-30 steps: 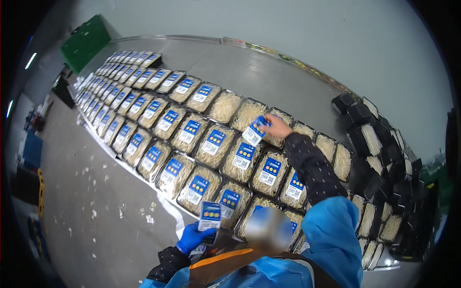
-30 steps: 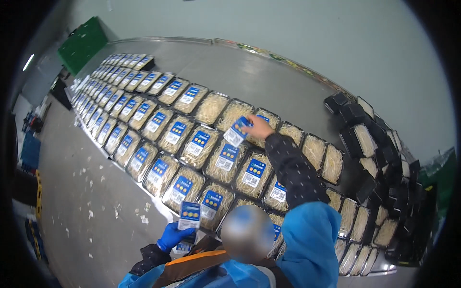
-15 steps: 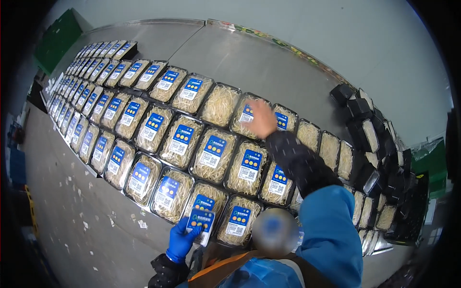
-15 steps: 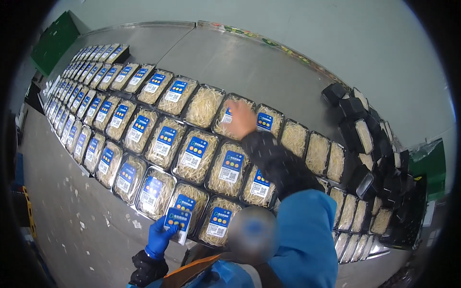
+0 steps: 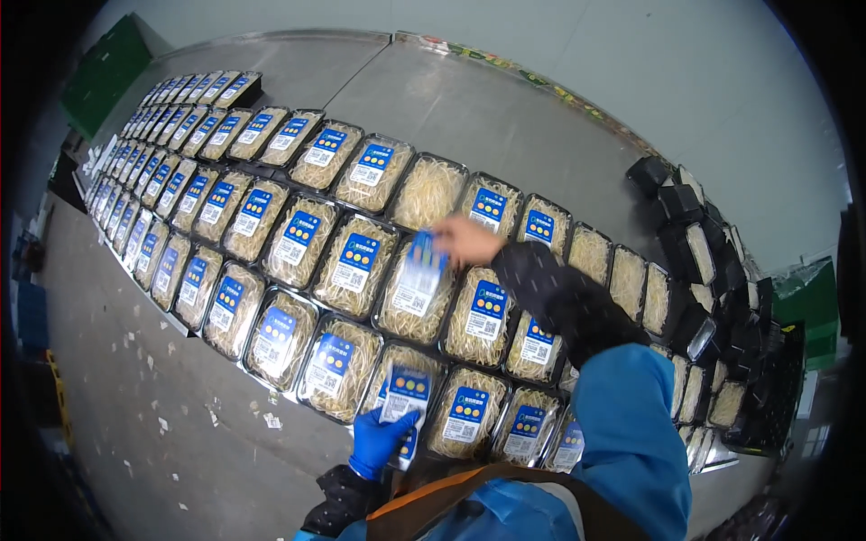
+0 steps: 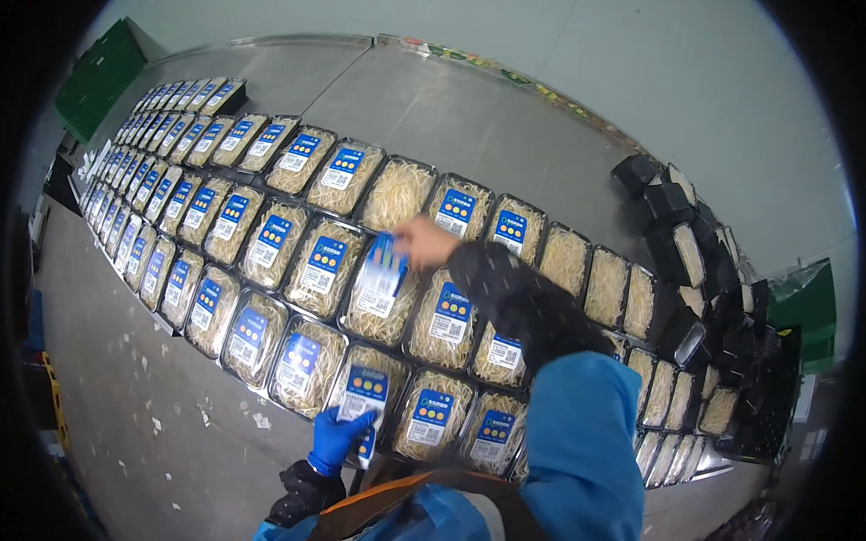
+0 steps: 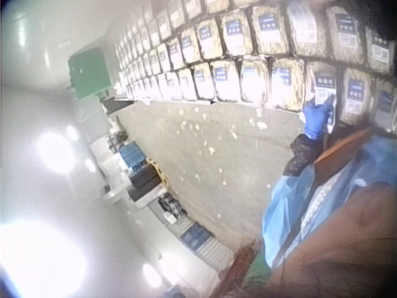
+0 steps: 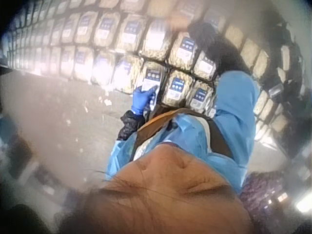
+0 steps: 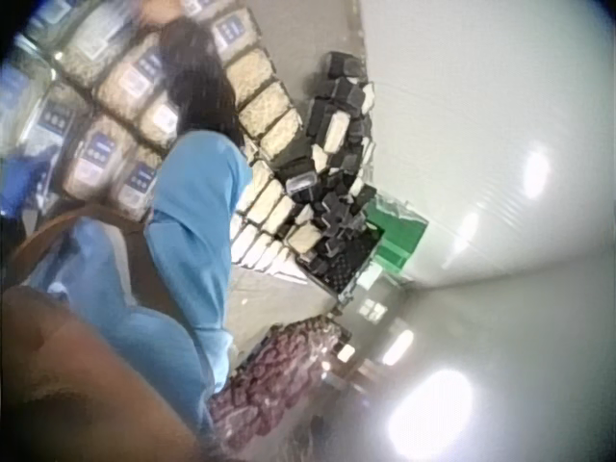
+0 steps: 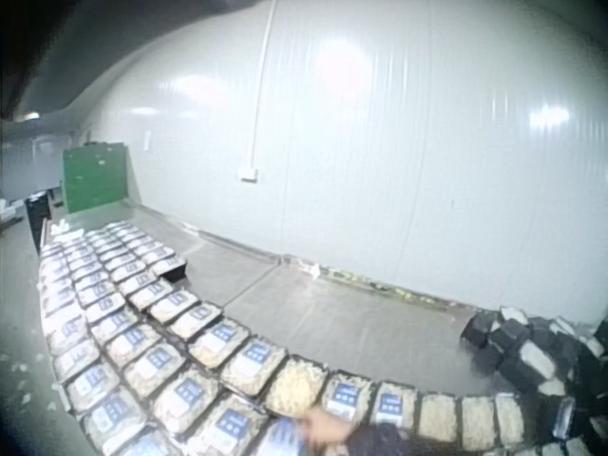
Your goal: The person labels packaged bean sprouts by hand. The person takes a roll of labels, peels them off one by one, and presses each label onto the plastic film of a container of sprouts, repeating this across a long row of containers on a table.
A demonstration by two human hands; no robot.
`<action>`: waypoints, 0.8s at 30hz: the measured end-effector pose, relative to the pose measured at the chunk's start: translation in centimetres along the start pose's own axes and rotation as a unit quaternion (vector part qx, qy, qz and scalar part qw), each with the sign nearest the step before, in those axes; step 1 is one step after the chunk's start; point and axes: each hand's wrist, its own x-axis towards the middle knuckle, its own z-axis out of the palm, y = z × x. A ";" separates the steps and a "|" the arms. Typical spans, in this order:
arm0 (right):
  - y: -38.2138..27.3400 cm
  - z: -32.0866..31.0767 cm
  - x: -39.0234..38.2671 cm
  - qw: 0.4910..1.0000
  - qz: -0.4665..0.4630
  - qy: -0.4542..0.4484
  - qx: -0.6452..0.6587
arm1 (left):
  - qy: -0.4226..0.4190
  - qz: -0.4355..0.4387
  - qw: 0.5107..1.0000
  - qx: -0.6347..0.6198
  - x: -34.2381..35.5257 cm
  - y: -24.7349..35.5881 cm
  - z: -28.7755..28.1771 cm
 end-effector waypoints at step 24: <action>-1.7 12.9 -24.9 0.954 -0.004 -0.104 0.282 | -0.020 0.145 0.988 0.055 -4.9 0.0 7.0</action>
